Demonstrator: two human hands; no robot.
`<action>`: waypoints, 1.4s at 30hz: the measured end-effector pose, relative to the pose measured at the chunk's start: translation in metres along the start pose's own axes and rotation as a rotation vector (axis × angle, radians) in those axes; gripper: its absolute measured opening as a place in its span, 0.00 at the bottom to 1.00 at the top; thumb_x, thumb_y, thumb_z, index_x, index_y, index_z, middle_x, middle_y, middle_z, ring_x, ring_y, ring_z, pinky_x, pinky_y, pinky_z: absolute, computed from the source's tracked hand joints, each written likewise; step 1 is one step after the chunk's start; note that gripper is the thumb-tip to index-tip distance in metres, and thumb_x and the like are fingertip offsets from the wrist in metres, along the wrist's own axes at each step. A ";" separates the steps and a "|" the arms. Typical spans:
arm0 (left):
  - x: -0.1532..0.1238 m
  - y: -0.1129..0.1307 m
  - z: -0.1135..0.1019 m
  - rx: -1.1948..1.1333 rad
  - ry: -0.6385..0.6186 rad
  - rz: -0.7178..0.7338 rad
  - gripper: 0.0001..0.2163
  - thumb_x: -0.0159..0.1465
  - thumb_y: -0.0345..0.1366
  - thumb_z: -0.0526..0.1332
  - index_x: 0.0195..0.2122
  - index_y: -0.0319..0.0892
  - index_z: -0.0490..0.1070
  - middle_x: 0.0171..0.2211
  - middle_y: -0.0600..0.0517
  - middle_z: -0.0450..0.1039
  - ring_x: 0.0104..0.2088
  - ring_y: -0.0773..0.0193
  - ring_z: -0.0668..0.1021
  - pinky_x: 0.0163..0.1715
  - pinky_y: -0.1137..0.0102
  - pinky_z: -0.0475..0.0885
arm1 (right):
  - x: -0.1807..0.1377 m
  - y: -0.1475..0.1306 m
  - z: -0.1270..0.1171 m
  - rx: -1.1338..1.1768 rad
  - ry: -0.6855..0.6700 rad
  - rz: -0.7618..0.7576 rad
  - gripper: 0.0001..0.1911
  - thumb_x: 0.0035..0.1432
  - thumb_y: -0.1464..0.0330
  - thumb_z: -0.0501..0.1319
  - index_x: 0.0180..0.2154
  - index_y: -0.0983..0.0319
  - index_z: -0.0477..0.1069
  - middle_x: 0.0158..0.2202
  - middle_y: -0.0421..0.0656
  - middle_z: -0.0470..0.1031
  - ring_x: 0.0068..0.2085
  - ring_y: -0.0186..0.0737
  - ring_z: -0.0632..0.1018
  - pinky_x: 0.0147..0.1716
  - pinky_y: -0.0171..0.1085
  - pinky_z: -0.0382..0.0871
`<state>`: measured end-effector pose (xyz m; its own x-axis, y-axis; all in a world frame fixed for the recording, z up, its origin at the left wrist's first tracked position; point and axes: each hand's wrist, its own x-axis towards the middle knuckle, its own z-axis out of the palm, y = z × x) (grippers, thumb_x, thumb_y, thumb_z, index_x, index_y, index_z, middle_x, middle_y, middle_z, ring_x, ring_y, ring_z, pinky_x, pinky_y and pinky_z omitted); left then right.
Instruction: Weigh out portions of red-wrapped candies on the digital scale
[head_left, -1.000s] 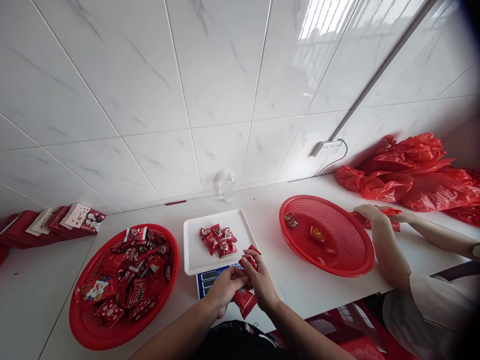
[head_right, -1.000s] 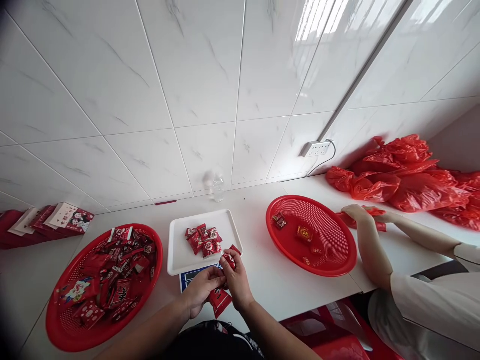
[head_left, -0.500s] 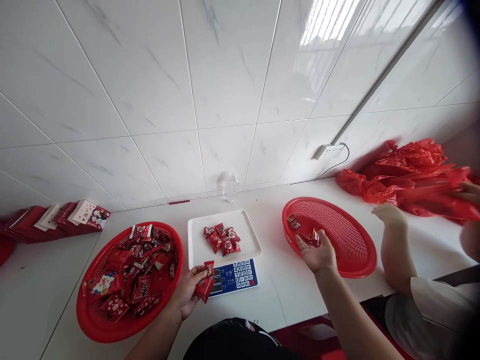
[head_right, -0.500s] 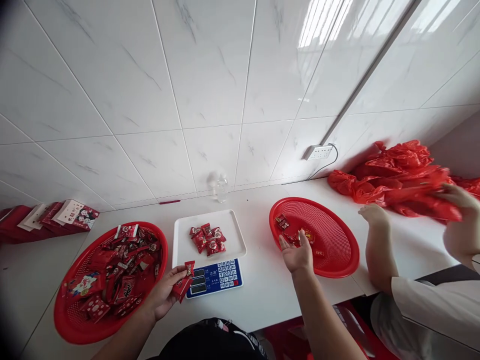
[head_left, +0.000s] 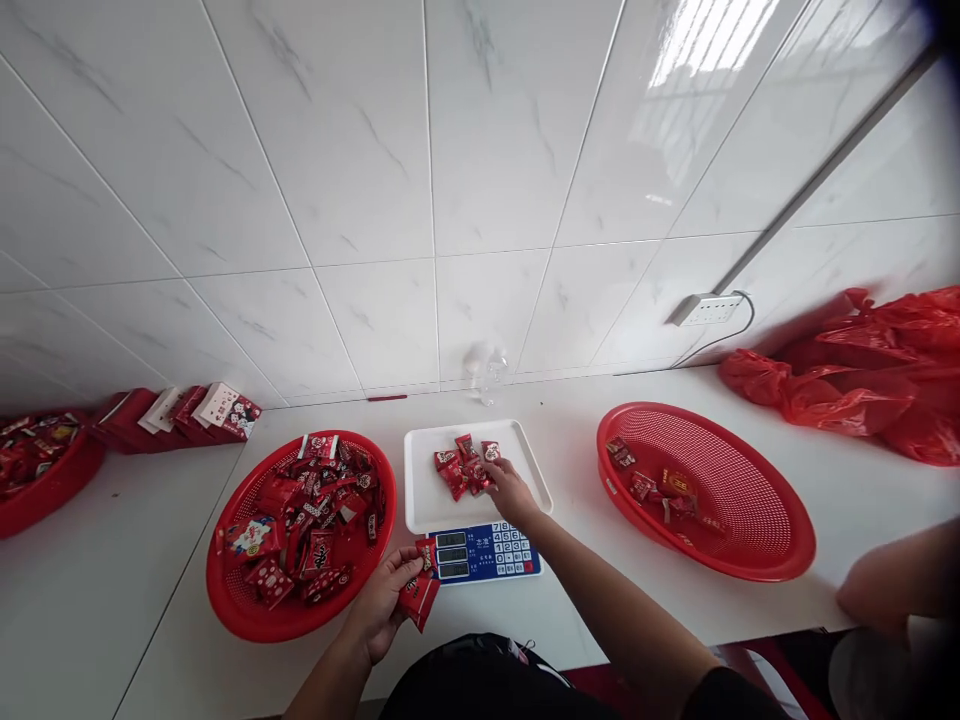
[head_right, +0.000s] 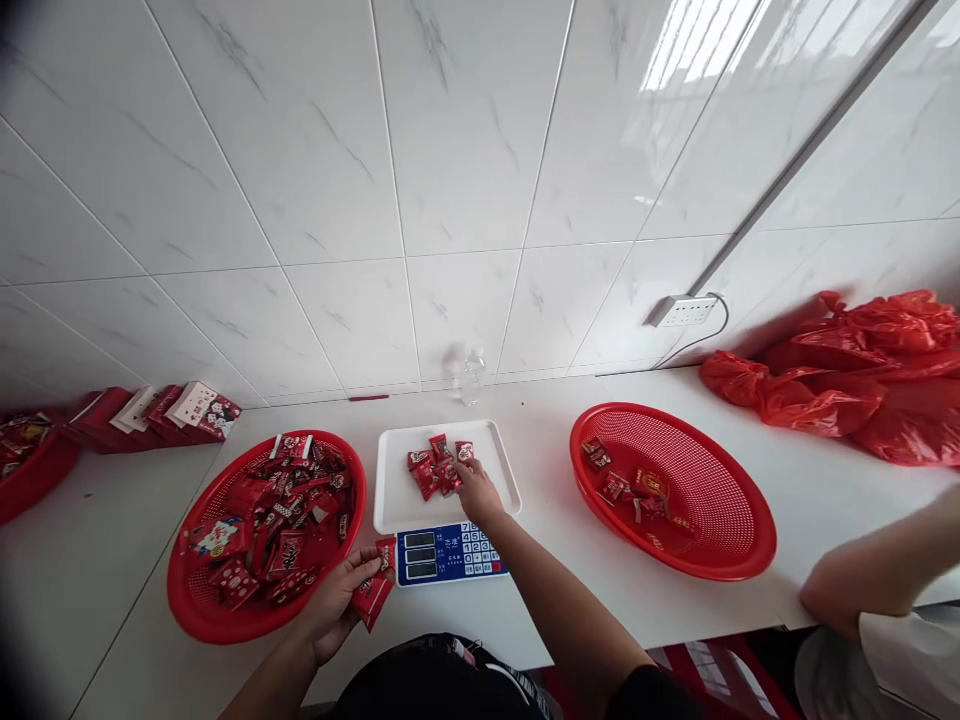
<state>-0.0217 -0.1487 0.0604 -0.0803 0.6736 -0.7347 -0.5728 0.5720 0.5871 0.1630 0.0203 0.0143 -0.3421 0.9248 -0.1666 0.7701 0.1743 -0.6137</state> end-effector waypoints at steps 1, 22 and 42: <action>-0.002 0.000 -0.003 0.000 0.004 0.005 0.11 0.51 0.32 0.65 0.36 0.39 0.68 0.28 0.51 0.76 0.26 0.68 0.77 0.26 0.75 0.69 | 0.003 -0.002 -0.002 -0.007 0.013 0.002 0.25 0.52 0.74 0.54 0.52 0.55 0.64 0.58 0.47 0.58 0.53 0.46 0.68 0.48 0.40 0.63; 0.008 -0.018 0.012 0.163 -0.212 -0.098 0.15 0.51 0.38 0.63 0.38 0.43 0.64 0.30 0.53 0.70 0.28 0.67 0.74 0.33 0.67 0.68 | -0.101 -0.042 0.013 1.197 -0.424 0.383 0.23 0.45 0.58 0.65 0.44 0.56 0.67 0.37 0.41 0.74 0.36 0.35 0.75 0.35 0.36 0.68; 0.002 0.001 -0.044 -0.225 -0.383 -0.046 0.13 0.57 0.38 0.61 0.42 0.43 0.68 0.37 0.50 0.74 0.34 0.67 0.75 0.37 0.70 0.69 | -0.111 -0.103 0.051 0.380 -0.365 -0.256 0.33 0.55 0.56 0.55 0.60 0.54 0.50 0.64 0.43 0.48 0.64 0.47 0.46 0.60 0.50 0.45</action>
<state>-0.0587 -0.1674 0.0447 0.2328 0.7987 -0.5549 -0.7354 0.5179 0.4370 0.0940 -0.1176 0.0565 -0.7071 0.6812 -0.1899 0.4143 0.1813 -0.8919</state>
